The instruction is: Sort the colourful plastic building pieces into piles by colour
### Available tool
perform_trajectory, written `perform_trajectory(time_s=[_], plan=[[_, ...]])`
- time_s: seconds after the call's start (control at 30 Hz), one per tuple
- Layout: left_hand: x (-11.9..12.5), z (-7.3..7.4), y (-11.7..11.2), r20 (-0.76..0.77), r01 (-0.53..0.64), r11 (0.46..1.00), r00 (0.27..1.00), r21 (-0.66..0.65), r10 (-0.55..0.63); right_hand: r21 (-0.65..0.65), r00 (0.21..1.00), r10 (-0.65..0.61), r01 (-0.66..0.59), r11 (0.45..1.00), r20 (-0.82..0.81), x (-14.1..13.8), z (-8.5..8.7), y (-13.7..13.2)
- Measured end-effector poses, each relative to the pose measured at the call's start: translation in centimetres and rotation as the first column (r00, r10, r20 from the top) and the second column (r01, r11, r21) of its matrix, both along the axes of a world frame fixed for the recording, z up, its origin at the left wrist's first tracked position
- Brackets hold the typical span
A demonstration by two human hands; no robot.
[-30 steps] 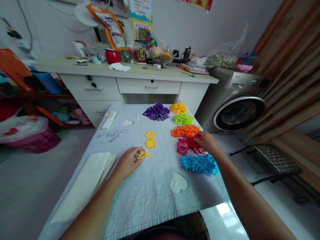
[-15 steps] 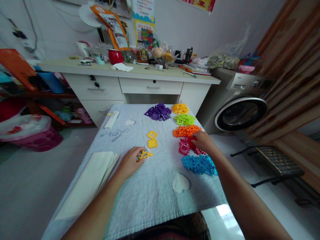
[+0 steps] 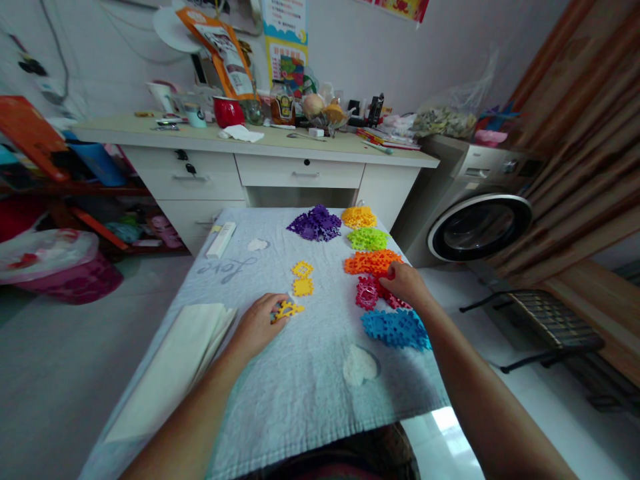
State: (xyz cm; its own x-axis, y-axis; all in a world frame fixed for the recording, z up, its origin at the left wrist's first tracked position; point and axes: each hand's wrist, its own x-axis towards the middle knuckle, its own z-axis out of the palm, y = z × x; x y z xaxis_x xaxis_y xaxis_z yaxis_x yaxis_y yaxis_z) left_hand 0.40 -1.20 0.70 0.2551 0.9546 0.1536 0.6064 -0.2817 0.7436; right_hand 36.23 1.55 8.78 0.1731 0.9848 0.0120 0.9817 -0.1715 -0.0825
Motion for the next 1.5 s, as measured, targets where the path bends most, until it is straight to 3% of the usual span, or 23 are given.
perform_trajectory(time_s=[0.1, 0.23, 0.4, 0.7, 1.07, 1.3, 1.43, 1.5], plan=[[0.0, -0.1, 0.0, -0.009, -0.003, 1.000, 1.000, -0.003, 0.003, 0.065, 0.995, -0.035, 0.041, 0.997, -0.092, 1.1, 0.8, -0.3], [0.0, 0.1, 0.0, -0.019, 0.001, 1.000, 1.000, -0.008, -0.001, 0.123, 0.960, -0.102, 0.138, 0.983, -0.262, 4.5, 1.6, -0.8], [0.0, 0.1, 0.0, -0.017, 0.000, 1.000, 1.000, -0.009, 0.000, 0.118, 0.921, -0.108, 0.163, 0.980, -0.374, 7.6, 0.7, -1.8], [0.1, 0.1, 0.0, -0.019, -0.018, 1.000, 1.000, 0.002, 0.018, 0.118, 0.865, 0.001, 0.068, 0.991, -0.502, 7.9, -1.5, -2.2], [0.1, 0.4, -0.1, -0.009, -0.023, 0.999, 1.000, 0.025, 0.023, 0.103, 0.898, 0.079, -0.038, 0.994, -0.433, 8.1, -1.7, -2.4], [0.1, 0.3, 0.0, -0.023, -0.018, 1.000, 1.000, 0.005, 0.018, 0.137, 0.938, 0.059, -0.013, 0.991, -0.342, 5.9, 1.2, -2.8], [0.1, 0.1, 0.0, -0.041, -0.004, 1.000, 0.999, -0.001, 0.003, 0.264, 0.938, 0.212, -0.139, 0.954, -0.273, 0.9, 2.9, -2.7], [0.1, 0.0, 0.0, -0.038, 0.001, 1.000, 0.999, 0.000, -0.001, 0.281, 0.900, 0.335, -0.257, 0.925, -0.278, -2.8, 3.1, -2.6]])
